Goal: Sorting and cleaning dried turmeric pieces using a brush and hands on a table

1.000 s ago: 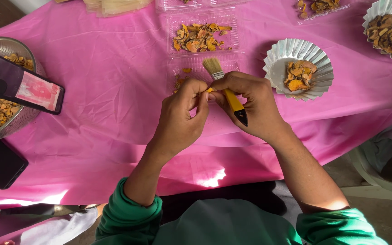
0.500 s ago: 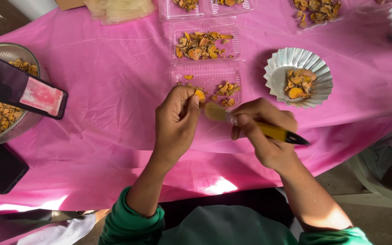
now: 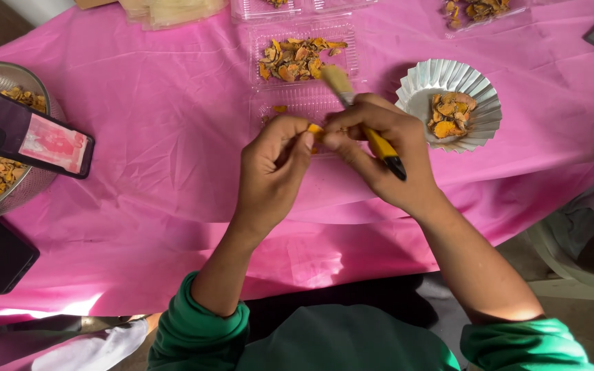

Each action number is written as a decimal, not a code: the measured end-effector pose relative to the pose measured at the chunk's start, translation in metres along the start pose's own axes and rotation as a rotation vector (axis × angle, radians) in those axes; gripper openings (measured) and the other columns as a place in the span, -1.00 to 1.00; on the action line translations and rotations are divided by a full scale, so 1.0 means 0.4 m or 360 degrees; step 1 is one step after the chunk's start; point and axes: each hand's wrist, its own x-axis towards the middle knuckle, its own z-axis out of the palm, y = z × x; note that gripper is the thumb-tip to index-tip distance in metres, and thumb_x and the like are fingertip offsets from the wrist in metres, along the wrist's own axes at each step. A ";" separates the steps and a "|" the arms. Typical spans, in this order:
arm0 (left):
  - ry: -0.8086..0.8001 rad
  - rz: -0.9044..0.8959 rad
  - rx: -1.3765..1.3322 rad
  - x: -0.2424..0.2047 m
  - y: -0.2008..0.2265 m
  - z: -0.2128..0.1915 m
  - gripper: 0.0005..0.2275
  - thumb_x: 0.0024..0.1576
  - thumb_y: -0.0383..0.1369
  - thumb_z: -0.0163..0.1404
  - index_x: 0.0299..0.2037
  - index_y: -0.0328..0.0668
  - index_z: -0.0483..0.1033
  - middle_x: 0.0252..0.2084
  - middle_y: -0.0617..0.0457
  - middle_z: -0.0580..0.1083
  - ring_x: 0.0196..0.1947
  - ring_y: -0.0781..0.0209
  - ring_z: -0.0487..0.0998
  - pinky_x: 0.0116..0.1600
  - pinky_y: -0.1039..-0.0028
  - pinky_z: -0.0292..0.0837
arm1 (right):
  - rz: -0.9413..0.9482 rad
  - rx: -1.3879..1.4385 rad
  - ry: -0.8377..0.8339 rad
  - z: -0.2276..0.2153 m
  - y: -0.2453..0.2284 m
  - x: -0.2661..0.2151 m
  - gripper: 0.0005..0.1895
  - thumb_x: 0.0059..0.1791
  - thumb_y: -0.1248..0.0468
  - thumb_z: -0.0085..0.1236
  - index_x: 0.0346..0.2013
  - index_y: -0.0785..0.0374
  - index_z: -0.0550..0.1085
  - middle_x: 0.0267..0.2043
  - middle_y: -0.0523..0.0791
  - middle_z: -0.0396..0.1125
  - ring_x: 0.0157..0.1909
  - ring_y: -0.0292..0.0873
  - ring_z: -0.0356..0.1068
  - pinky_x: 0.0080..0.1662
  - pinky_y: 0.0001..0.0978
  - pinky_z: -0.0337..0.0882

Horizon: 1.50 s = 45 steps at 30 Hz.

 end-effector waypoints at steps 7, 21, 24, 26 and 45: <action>-0.0241 -0.0003 0.0241 -0.001 -0.026 -0.030 -0.83 0.31 -0.49 0.00 0.06 -0.34 0.50 -0.05 -0.17 0.55 0.07 0.14 0.53 0.19 0.21 0.46 | 0.0024 0.0023 -0.0091 -0.055 0.064 -0.018 -0.95 0.06 0.47 0.24 -0.31 0.39 0.57 -0.39 0.00 0.34 -0.36 -0.10 0.27 -0.14 -0.32 0.32; 0.0232 -0.0240 0.0679 -0.038 -0.143 -0.167 -0.89 0.34 -0.35 -0.12 -0.05 -0.17 0.37 -0.40 0.21 0.23 -0.46 0.46 0.16 -0.34 0.58 0.12 | 0.0236 -0.1264 -0.0222 -0.357 0.140 -0.072 -0.67 0.37 0.58 0.30 -0.26 0.51 0.45 -0.28 0.07 0.29 -0.26 -0.03 0.22 -0.20 -0.16 0.19; 0.0219 -0.0258 0.0562 -0.049 -0.148 -0.174 -0.80 0.35 -0.25 -0.11 0.03 -0.18 0.35 -0.41 0.23 0.17 -0.46 0.48 0.11 -0.35 0.60 0.06 | 0.0038 -0.0982 -0.0411 -0.253 0.103 -0.023 -0.73 0.24 0.61 0.12 -0.36 0.52 0.39 -0.18 0.14 0.39 -0.16 0.09 0.33 -0.11 -0.06 0.29; 0.0187 -0.0266 0.0491 -0.048 -0.147 -0.174 -0.78 0.35 -0.24 -0.10 0.06 -0.19 0.34 -0.39 0.23 0.16 -0.43 0.47 0.10 -0.33 0.60 0.04 | -0.0090 -0.0774 -0.0573 -0.186 0.079 0.017 -0.71 0.11 0.57 0.08 -0.49 0.47 0.29 -0.11 0.16 0.46 -0.06 0.18 0.39 0.00 0.00 0.35; 0.0165 -0.0412 0.0496 -0.104 -0.107 -0.112 -0.81 0.28 -0.43 -0.11 0.07 -0.19 0.29 -0.52 0.23 0.06 -0.53 0.43 0.08 -0.42 0.51 0.01 | 0.0195 -0.0772 -0.1504 -0.130 0.138 0.058 -0.59 -0.17 0.50 0.20 -0.06 0.17 0.61 0.13 -0.09 0.49 0.39 0.10 0.25 0.21 -0.01 0.35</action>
